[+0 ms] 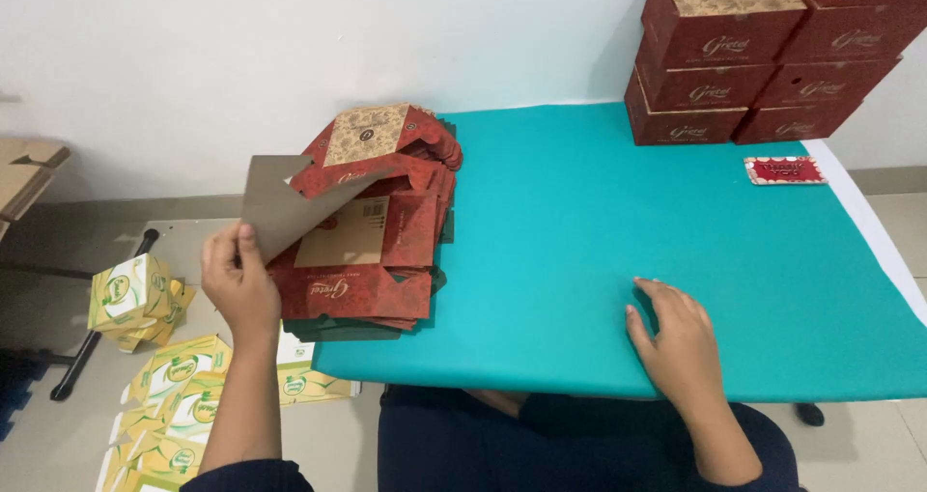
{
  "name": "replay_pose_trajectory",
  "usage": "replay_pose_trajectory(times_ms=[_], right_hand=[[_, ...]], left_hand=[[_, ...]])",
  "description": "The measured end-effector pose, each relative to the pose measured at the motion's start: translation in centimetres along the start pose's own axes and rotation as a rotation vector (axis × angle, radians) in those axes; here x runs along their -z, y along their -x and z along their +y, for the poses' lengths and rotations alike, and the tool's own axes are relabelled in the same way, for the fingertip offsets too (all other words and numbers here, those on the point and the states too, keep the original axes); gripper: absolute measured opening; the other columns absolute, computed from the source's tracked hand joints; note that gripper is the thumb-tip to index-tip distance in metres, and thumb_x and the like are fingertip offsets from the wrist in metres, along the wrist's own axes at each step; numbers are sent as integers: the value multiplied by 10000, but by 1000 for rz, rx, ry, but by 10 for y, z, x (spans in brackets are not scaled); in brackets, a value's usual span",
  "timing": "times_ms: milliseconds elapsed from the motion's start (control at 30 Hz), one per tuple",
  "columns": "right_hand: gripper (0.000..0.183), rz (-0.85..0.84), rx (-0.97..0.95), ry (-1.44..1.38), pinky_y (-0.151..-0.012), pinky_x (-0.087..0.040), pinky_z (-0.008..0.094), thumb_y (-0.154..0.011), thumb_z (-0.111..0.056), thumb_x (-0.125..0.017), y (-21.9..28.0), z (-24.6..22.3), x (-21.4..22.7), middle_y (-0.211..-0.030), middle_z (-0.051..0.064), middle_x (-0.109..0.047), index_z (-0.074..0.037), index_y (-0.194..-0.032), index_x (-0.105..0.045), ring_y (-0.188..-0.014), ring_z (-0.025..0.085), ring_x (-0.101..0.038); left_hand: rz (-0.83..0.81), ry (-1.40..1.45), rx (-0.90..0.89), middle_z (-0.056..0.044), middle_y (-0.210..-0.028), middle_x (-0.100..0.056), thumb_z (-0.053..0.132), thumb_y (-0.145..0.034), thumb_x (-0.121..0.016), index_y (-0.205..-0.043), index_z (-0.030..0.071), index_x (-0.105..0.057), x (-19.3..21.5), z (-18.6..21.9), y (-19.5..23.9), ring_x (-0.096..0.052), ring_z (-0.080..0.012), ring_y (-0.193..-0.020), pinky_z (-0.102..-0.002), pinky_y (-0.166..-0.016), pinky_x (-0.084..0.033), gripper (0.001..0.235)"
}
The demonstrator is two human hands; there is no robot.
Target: The person assembles a flat cardboard box by folding its sides and tucking in the flaps. They then place a small red card inside the box and close the lid.
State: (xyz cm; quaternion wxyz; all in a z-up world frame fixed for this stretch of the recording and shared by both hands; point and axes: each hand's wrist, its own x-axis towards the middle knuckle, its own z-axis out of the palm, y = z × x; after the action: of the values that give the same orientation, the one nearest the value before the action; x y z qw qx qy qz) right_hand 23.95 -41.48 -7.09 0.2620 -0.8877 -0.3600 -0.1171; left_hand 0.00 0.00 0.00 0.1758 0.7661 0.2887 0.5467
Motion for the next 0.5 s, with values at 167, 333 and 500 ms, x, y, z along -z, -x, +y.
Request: replay_pose_trajectory(times_ms=[167, 333, 500], right_hand=[[401, 49, 25, 5, -979, -409, 453, -898, -268, -542, 1, 0, -1, -1215, 96, -617, -80, -1252, -561, -1162, 277, -552], [400, 35, 22, -9, -976, -406, 451, -897, -271, -543, 0, -1, 0, -1206, 97, -618, -83, -1249, -563, -1167, 274, -550], [483, 235, 226, -76, -1006, -385, 473, -892, -219, -586, 0, -12, 7, -1394, 159, -494, -43, -1326, -463, -1257, 316, -495]], left_hand=[[215, 96, 23, -33, -913, -537, 275, -1096, -447, -1012, 38, -572, -6, 11, -44, -462, -160, -851, -303, -748, -373, 281], [403, 318, -2, 17, -837, -411, 252, -1071, -472, -941, 79, -505, -3, 19, -72, -384, -107, -797, -270, -745, -357, 219], [426, 1112, 615, 49, -1073, -658, 336, -914, -538, -1041, 186, -600, 6, 91, -31, -614, -27, -988, -143, -849, -502, 206]])
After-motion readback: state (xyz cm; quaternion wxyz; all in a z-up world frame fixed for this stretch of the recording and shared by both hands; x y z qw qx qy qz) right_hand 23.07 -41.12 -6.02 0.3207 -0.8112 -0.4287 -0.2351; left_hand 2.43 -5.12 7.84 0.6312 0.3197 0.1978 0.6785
